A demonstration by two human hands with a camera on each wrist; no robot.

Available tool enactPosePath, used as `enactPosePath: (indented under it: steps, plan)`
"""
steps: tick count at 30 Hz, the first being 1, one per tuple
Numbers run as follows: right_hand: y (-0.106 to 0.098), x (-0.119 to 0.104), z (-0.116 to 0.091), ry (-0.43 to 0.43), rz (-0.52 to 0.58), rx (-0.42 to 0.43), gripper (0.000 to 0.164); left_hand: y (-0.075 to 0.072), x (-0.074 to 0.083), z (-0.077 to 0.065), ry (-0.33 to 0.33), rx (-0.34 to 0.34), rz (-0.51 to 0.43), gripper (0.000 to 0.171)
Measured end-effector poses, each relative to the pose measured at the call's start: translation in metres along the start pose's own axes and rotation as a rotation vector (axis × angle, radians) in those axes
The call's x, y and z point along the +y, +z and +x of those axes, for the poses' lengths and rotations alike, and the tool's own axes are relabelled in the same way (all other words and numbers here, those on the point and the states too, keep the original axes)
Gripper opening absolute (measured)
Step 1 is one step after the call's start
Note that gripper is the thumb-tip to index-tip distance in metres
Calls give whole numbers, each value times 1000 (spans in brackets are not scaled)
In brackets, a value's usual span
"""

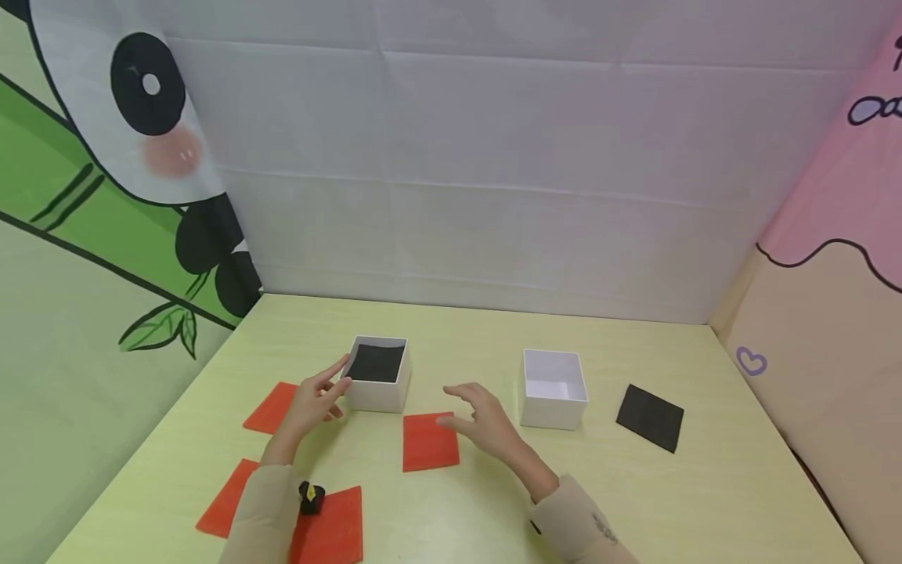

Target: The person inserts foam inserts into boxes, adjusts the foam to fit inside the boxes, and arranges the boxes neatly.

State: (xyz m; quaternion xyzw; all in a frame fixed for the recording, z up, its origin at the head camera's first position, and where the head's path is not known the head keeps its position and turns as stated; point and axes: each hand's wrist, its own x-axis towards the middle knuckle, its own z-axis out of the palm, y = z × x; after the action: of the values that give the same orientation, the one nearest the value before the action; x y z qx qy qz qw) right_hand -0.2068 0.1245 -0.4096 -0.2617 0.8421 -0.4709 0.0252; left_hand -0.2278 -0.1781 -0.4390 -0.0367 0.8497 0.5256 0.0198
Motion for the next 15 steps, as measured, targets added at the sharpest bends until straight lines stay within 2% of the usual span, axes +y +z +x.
enactPosePath:
  steps: [6, 7, 15]
  plan:
    - [-5, 1, -9, -10, -3, -21, 47, 0, 0, -1, 2, 3, -1, 55]
    - [-7, -4, -11, -12, 0, -24, 46, 0, 0, -1, 3, 4, -3, 55]
    - [-13, 7, -24, -45, 2, -22, 44, 1, -1, 0, 4, 6, -3, 56]
